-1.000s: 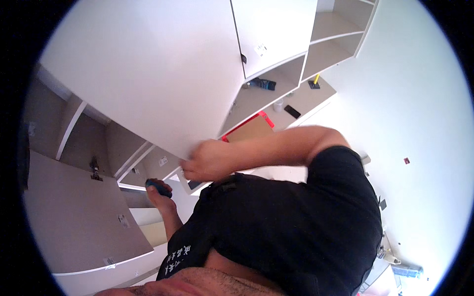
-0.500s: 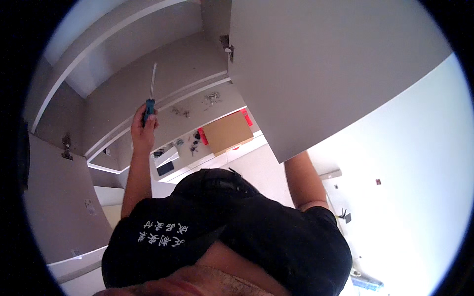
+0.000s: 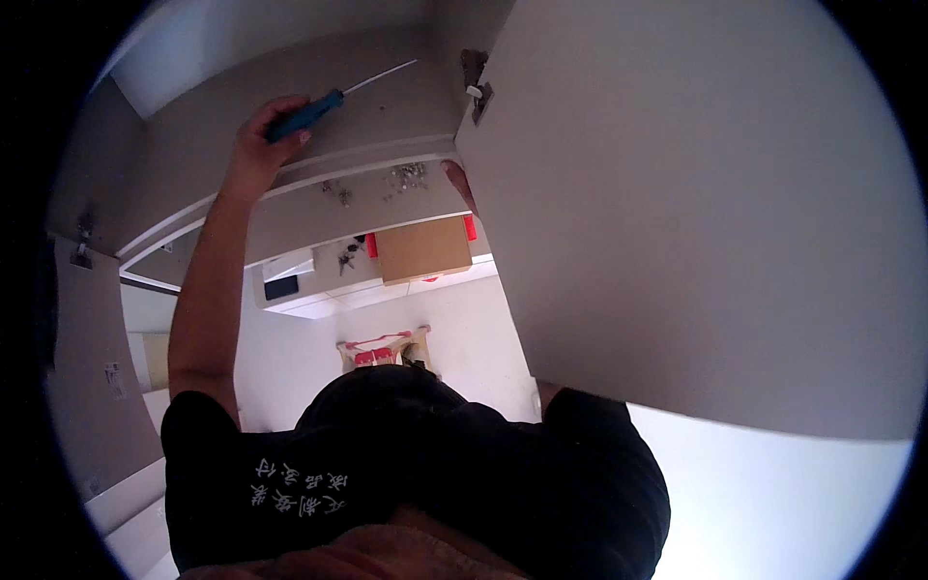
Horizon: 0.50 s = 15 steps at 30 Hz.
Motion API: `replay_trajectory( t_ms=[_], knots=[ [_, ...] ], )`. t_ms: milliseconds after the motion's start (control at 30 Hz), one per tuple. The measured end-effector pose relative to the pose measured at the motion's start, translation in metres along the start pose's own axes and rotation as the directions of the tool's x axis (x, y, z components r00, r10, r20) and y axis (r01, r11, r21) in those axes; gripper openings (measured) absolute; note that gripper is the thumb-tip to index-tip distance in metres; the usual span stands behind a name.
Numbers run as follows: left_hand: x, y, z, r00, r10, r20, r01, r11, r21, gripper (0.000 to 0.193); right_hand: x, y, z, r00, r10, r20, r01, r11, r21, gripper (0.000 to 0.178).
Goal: The person installs hinges on cabinet doors using a screwdriver and a power drill, checking the alignment by opening and closing the doors.
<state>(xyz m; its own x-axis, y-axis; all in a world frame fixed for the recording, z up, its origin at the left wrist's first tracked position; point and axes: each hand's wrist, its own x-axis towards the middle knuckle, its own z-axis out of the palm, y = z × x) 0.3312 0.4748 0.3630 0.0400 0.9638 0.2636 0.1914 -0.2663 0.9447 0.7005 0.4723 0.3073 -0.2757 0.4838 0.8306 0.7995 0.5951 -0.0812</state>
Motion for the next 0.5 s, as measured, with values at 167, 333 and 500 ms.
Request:
replay_trajectory(
  t_ms=[167,333,500],
  knots=[
    [0.018,0.005,0.008,0.993,0.118,0.000,-0.116,0.975,0.190,0.045,-0.003,0.006,0.020,0.998,-0.033,-0.044,0.031,0.998,-0.054,0.044],
    [0.038,-0.001,0.008,0.989,0.138,0.048,-0.142,0.985,0.099,0.043,-0.003,0.006,0.029,0.997,-0.051,-0.063,0.045,0.994,-0.097,0.050],
    [0.048,0.007,0.015,0.988,0.135,0.069,-0.145,0.973,0.178,0.043,0.000,0.007,0.031,0.990,-0.140,-0.035,0.127,0.961,-0.246,0.058]
  ],
)
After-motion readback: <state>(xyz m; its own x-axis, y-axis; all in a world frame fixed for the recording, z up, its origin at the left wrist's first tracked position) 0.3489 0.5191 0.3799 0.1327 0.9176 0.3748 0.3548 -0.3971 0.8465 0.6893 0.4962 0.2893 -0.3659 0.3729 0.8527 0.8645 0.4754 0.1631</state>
